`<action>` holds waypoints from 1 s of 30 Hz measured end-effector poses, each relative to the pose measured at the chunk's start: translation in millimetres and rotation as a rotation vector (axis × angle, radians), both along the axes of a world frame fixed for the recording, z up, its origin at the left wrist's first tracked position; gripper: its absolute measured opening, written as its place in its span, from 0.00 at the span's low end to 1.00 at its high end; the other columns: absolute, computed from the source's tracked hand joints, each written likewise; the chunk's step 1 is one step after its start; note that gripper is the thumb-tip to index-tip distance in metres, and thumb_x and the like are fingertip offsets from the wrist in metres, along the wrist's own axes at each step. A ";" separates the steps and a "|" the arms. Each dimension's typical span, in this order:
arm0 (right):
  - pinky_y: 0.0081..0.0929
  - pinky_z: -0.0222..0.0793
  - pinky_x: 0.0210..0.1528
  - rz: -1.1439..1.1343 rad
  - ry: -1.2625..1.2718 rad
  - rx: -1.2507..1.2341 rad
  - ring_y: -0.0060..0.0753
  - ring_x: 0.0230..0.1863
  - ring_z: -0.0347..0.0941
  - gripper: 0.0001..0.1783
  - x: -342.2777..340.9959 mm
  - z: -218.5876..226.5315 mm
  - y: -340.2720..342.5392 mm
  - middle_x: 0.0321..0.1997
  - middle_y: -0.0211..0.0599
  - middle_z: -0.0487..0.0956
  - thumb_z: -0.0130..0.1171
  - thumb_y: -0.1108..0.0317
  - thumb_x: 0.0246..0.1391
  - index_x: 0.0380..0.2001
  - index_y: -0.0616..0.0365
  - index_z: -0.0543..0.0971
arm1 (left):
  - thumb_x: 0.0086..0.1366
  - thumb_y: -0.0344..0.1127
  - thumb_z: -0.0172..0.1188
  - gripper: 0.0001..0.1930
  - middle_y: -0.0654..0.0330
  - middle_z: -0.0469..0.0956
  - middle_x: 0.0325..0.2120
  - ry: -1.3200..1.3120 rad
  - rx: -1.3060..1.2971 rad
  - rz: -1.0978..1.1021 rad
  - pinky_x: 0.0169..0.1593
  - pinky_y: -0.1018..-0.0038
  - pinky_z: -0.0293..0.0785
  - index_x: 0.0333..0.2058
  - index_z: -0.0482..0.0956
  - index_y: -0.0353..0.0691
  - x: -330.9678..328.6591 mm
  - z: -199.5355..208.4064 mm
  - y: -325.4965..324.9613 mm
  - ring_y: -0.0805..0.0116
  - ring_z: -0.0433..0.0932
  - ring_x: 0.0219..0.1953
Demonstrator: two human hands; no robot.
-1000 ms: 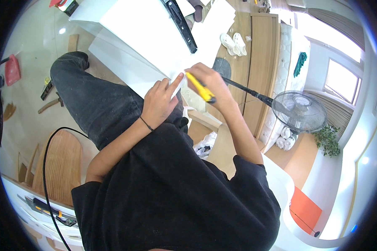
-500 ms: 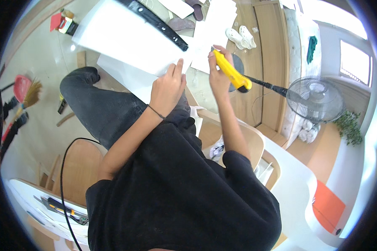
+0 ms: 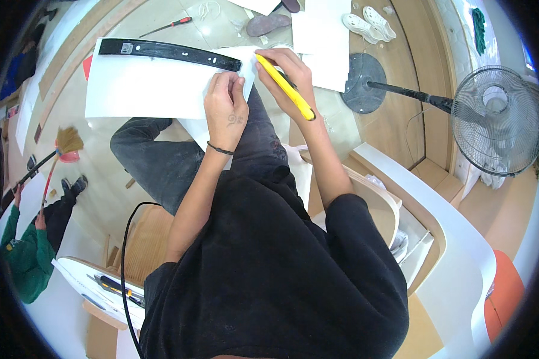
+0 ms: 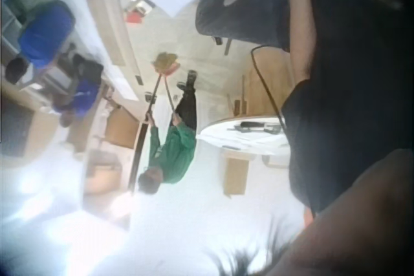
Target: The person sits on the floor and uses a utility knife and sanding block to trim and smooth the edges of a white cabinet door. They repeatedly cut along the edge and sand the surface while other workers assemble nearby.
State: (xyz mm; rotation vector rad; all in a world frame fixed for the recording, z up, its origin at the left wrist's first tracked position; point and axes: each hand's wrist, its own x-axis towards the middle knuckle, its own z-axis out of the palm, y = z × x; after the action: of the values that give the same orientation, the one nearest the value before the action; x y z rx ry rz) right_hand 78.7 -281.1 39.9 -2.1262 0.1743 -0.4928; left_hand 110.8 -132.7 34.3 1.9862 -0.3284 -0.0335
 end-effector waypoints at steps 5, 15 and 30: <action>0.27 0.77 0.44 0.053 0.030 -0.156 0.36 0.42 0.82 0.13 9.8 -0.9 -4.0 0.44 0.41 0.84 0.69 0.75 0.58 0.47 0.60 0.85 | 0.72 0.28 0.57 0.09 0.48 0.74 0.27 -0.042 0.148 -0.017 0.34 0.53 0.73 0.31 0.72 0.32 -21.3 11.9 28.5 0.43 0.76 0.28; 0.28 0.78 0.47 0.108 0.112 -0.237 0.39 0.45 0.81 0.17 14.2 3.7 -12.5 0.48 0.42 0.81 0.68 0.71 0.62 0.54 0.56 0.84 | 0.71 0.35 0.62 0.14 0.53 0.70 0.24 0.125 0.299 -0.174 0.27 0.60 0.69 0.29 0.69 0.36 -86.6 1.8 116.6 0.49 0.72 0.22; 0.31 0.79 0.51 0.153 0.151 -0.395 0.41 0.47 0.81 0.18 15.3 1.0 -21.9 0.51 0.39 0.81 0.68 0.71 0.61 0.55 0.54 0.83 | 0.58 0.38 0.75 0.20 0.50 0.70 0.31 0.113 0.290 -0.277 0.31 0.57 0.75 0.34 0.70 0.36 -89.4 -13.4 131.4 0.46 0.76 0.28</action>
State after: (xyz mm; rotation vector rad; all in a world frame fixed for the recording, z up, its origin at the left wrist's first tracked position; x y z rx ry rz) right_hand 94.0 -303.0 40.9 -2.5411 -0.0033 -0.2930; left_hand 21.4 -1.2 20.9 2.1987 -0.5477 -0.3869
